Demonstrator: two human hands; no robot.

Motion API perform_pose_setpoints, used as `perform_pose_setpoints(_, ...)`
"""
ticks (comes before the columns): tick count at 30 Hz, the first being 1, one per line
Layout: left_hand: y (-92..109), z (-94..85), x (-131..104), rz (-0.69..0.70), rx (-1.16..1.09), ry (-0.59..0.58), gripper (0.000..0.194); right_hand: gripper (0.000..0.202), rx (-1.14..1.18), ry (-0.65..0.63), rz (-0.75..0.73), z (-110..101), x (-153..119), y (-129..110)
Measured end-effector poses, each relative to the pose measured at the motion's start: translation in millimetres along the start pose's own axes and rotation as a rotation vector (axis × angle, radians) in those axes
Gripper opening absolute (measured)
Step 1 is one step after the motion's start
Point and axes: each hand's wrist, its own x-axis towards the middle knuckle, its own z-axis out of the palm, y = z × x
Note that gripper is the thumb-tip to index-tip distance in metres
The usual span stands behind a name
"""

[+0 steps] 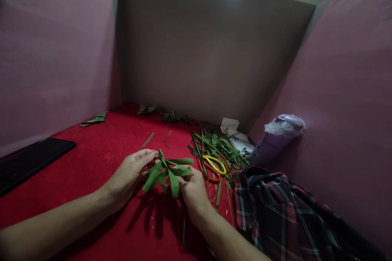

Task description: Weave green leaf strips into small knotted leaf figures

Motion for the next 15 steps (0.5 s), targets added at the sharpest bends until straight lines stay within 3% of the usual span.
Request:
perform_pose_setpoints(8, 0.4, 0.1, 1.2, -0.002, 0.044, 0.050, 0.021, 0.008, -0.048, -0.052, -0.011, -4.1, 5.5, -1.1)
perform_pose_setpoints(12, 1.9, -2.8, 2.8, 0.156, 0.067, 0.160, 0.014, 0.009, -0.058, -0.054, -0.020, -8.3, 6.7, 2.3)
perform_pose_setpoints(15, 3.8, -3.2, 1.5, 0.244, 0.070, 0.174, 0.012, 0.011, -0.047, -0.041, -0.020, -8.8, 6.6, 2.5)
